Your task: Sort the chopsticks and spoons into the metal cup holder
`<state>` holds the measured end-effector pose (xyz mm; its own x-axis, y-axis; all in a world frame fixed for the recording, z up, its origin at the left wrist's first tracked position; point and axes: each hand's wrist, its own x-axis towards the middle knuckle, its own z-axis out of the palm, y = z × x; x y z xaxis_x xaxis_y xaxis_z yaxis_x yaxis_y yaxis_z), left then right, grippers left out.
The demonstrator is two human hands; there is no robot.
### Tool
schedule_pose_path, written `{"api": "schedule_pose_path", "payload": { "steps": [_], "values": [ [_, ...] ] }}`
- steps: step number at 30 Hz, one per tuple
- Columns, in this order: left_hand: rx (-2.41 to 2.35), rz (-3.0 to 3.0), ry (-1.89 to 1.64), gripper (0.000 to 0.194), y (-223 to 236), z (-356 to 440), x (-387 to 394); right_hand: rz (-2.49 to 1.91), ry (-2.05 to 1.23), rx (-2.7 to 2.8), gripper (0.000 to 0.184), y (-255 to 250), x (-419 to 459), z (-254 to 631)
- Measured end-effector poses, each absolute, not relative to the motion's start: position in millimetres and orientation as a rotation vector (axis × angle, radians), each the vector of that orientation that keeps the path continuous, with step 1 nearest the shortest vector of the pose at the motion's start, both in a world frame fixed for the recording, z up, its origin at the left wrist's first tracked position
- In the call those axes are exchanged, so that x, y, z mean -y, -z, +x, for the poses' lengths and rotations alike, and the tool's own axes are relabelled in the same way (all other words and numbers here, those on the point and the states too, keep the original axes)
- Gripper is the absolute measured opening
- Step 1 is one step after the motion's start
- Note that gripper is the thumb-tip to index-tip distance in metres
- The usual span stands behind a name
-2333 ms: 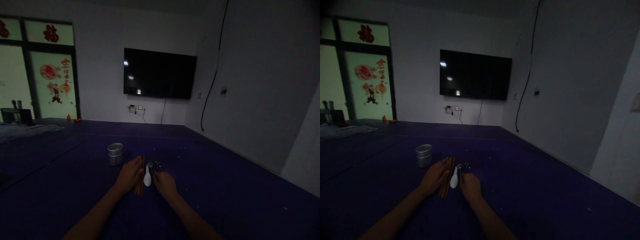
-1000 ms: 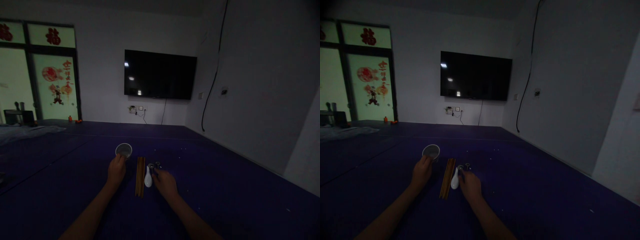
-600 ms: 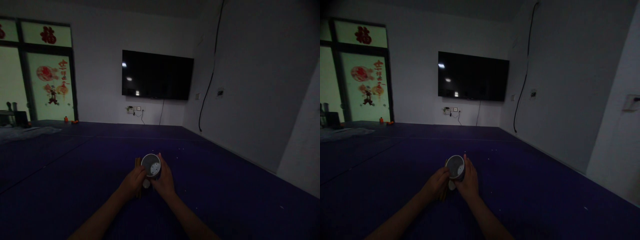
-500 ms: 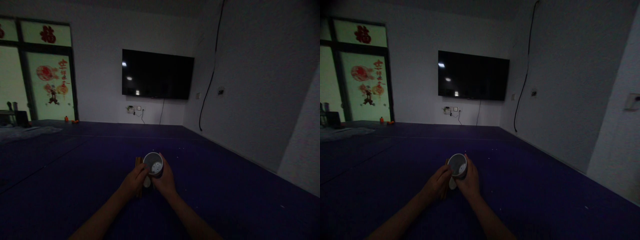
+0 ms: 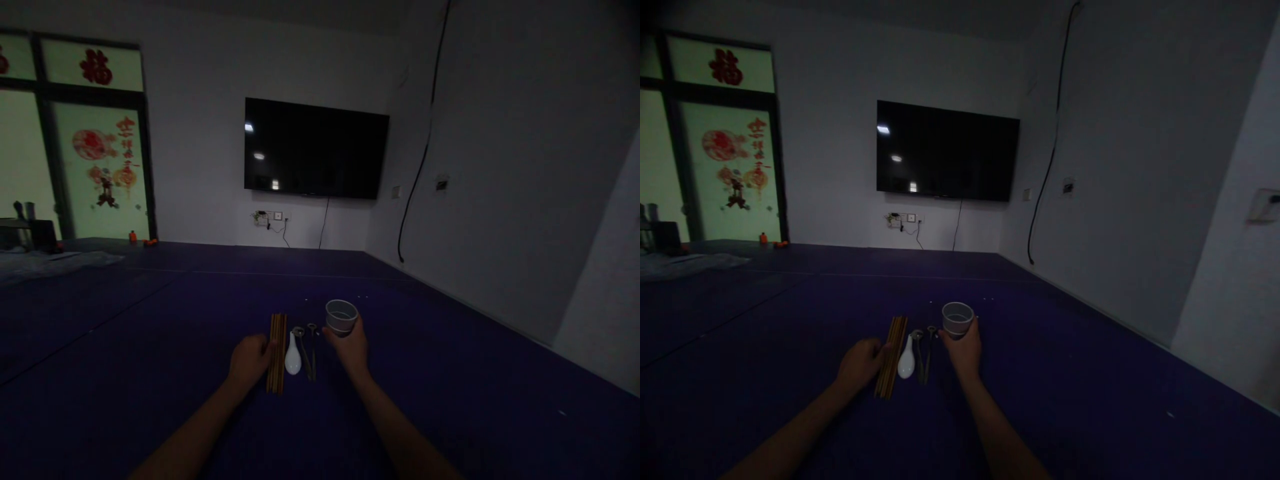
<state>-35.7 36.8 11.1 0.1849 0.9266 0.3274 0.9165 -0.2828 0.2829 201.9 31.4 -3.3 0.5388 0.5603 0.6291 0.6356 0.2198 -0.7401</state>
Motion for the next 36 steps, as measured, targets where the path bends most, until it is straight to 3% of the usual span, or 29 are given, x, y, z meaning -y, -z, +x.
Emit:
{"api": "schedule_pose_path", "payload": {
  "steps": [5,14,18,23,28,36],
  "values": [
    [-1.855,2.379,-0.559,0.041,-13,-34,-36,-1.439,0.081,1.133,0.089,9,-34,200],
    [-1.837,2.42,-0.496,0.04,-15,-34,-34,-1.418,0.185,1.126,0.11,-1,-25,193],
    [-1.828,2.435,-0.495,0.039,-14,-34,-34,-1.326,0.436,1.076,0.09,-24,-4,181],
    [-1.817,2.457,-0.499,0.039,-16,-33,-32,-1.144,0.537,1.596,0.03,-33,26,154],
    [-1.82,2.456,-0.507,0.037,-16,-33,-33,-1.292,0.348,2.109,0.033,-19,31,128],
    [-1.842,2.48,-0.477,0.034,-17,-33,-32,-1.5,0.223,2.148,0.034,-19,24,129]
  ]
}}
